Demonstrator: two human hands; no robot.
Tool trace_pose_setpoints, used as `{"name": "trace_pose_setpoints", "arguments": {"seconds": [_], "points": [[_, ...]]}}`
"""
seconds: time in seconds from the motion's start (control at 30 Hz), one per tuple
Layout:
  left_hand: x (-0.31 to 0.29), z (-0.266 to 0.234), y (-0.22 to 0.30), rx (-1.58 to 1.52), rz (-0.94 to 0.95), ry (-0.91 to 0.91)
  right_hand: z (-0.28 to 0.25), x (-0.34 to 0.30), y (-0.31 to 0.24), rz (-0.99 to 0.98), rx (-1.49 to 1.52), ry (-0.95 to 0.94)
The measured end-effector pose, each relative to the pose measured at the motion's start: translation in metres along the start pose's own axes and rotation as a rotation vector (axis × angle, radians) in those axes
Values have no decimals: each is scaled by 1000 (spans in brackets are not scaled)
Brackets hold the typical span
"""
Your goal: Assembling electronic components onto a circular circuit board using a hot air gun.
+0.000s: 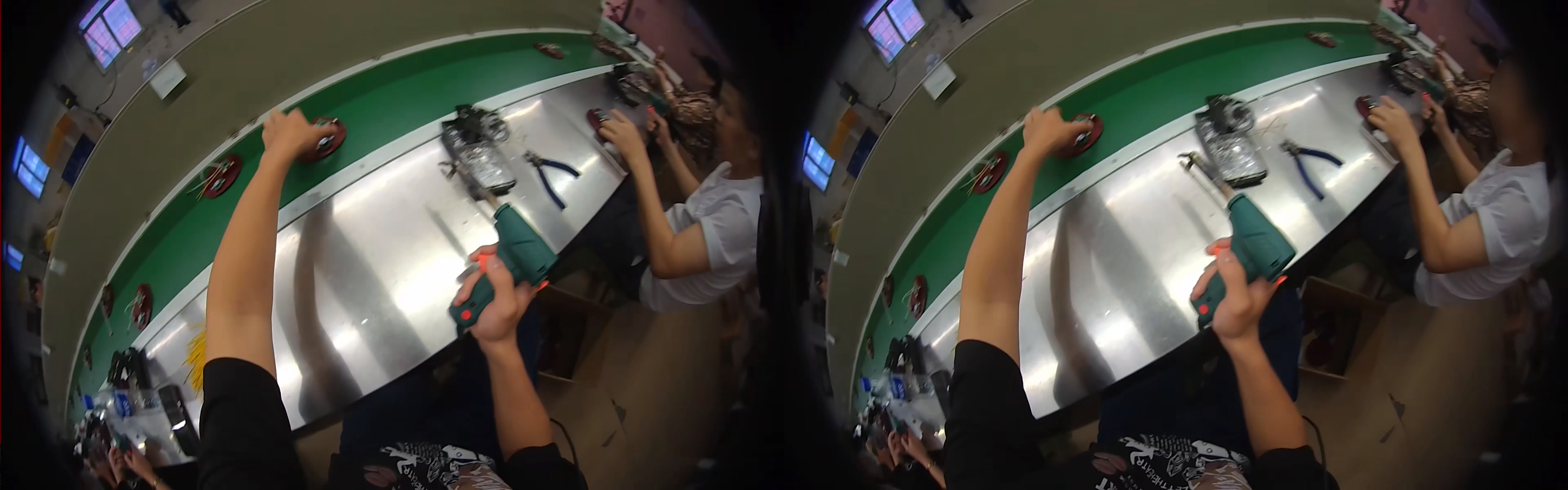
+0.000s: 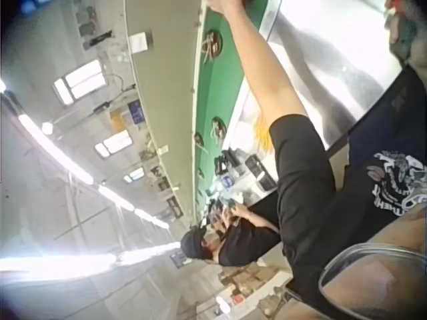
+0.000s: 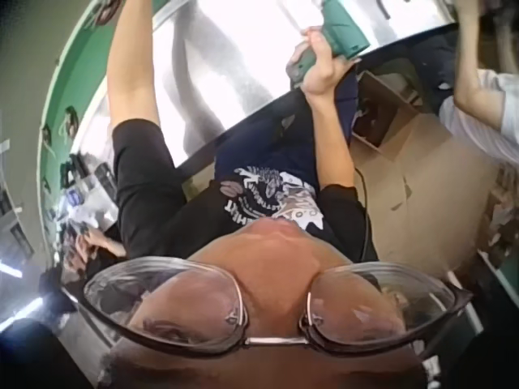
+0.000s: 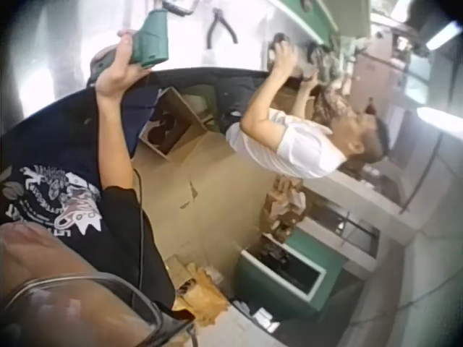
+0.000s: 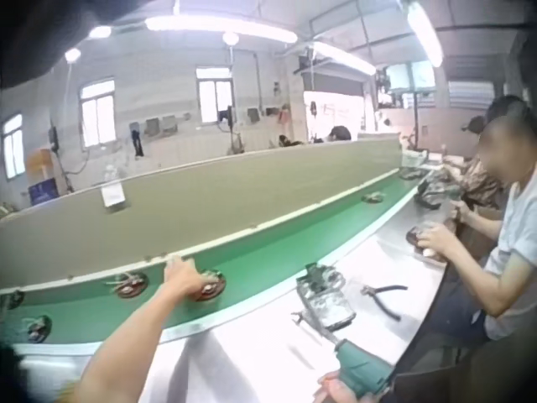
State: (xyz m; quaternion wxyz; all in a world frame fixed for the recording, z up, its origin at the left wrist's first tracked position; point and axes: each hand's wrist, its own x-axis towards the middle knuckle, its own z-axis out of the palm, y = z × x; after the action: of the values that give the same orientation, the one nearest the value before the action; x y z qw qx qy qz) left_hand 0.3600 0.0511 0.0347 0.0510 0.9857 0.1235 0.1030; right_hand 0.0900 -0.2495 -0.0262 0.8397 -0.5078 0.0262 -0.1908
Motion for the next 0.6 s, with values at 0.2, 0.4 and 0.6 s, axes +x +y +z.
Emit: {"name": "trace_pose_setpoints", "arguments": {"seconds": [0.2, 0.4, 0.6], "points": [[3, 20, -2, -137, -101, -108, 5, -3, -3, -4, 52, 3], [-125, -66, 3, -312, 425, -70, 1, -6, -1, 29, 119, -42], [-281, -98, -12, -336, 638, -330, -3, 1, -1, 56, 73, -62]]}}
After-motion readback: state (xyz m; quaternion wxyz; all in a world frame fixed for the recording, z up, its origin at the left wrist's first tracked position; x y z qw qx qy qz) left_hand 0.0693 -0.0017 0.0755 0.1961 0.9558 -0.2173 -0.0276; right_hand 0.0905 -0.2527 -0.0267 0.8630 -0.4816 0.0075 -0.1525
